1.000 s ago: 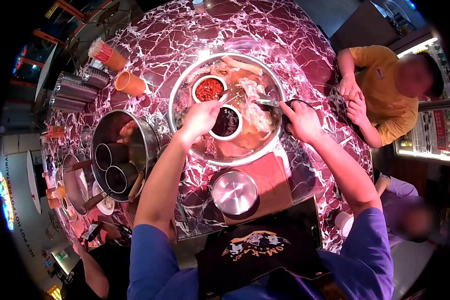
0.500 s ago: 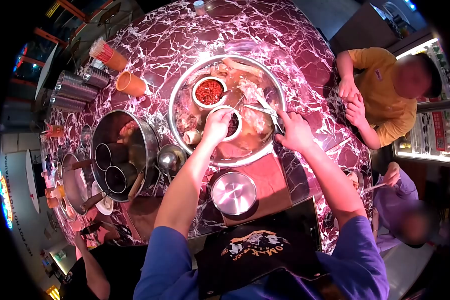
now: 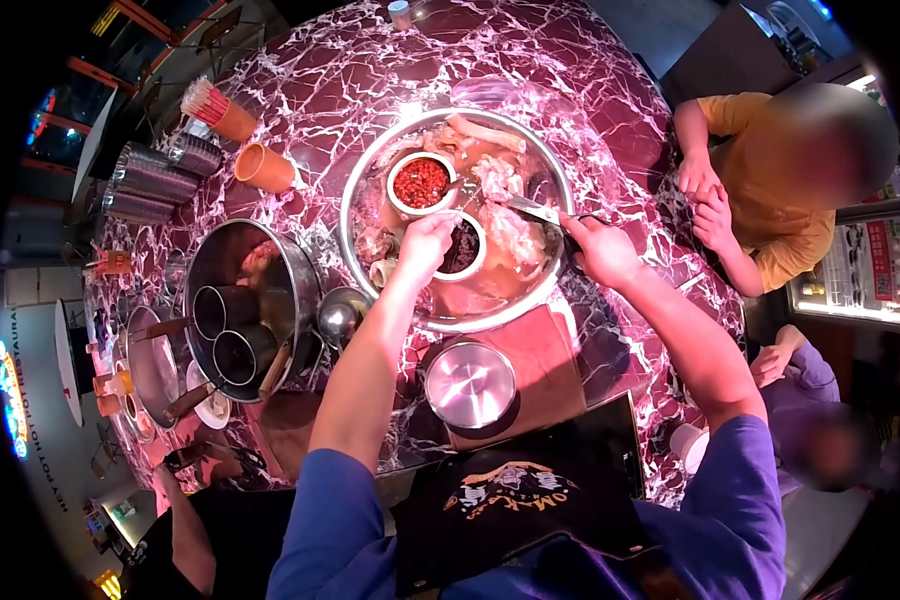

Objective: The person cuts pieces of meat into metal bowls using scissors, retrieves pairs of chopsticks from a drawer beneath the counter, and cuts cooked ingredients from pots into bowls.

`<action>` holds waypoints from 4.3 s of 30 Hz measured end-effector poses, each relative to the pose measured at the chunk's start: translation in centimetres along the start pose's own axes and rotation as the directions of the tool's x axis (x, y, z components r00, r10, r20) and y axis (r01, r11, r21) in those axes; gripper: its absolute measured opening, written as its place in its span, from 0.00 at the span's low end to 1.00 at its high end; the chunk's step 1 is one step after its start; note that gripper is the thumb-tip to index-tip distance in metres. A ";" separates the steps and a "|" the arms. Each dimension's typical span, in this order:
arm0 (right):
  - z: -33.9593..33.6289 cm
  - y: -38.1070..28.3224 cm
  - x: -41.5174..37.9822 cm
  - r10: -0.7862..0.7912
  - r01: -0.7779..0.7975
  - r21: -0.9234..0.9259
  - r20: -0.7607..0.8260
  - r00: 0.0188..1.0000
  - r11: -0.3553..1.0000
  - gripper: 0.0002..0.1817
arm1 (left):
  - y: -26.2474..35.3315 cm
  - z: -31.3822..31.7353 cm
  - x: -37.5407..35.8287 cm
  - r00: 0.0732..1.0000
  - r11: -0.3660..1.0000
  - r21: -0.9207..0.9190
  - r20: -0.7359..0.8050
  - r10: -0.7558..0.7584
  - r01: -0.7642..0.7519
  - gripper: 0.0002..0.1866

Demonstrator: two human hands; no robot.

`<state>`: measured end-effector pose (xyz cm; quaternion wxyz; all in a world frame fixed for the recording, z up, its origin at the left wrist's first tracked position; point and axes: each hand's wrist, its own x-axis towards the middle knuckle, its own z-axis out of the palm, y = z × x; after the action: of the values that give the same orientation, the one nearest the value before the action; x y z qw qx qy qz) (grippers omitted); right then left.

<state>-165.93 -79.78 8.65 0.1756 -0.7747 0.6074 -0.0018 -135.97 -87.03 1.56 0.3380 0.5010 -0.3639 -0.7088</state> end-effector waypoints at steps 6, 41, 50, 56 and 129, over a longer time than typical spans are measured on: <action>0.0 0.8 -1.1 -0.030 0.032 -0.075 0.028 0.999 0.997 0.36 | -0.6 0.4 -0.3 0.996 0.992 -0.108 -0.055 -0.072 0.066 0.10; 3.4 -4.3 1.7 0.285 -0.263 0.139 -0.164 0.944 0.955 0.37 | 0.4 5.5 -1.8 0.992 0.949 -0.306 -0.079 -0.101 0.073 0.09; 0.9 -3.8 -5.8 0.290 -0.213 0.457 -0.106 0.951 0.864 0.35 | 0.2 2.2 -8.1 0.971 0.968 -0.085 -0.033 0.236 -0.238 0.13; -3.4 -8.6 -15.9 0.101 -0.100 0.277 0.012 0.995 0.956 0.39 | -5.2 -3.5 -18.4 0.967 0.962 0.172 -0.104 0.233 -0.213 0.14; 4.3 -17.7 -26.8 0.173 -0.590 0.724 0.569 0.804 0.358 0.17 | -16.6 -6.6 -29.5 0.881 0.803 0.452 -0.072 0.467 -0.388 0.14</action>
<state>-155.34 -49.78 15.09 0.6618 -0.3838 0.6338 -0.1146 -123.61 -54.89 -0.41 0.4037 0.5286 -0.5810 -0.4692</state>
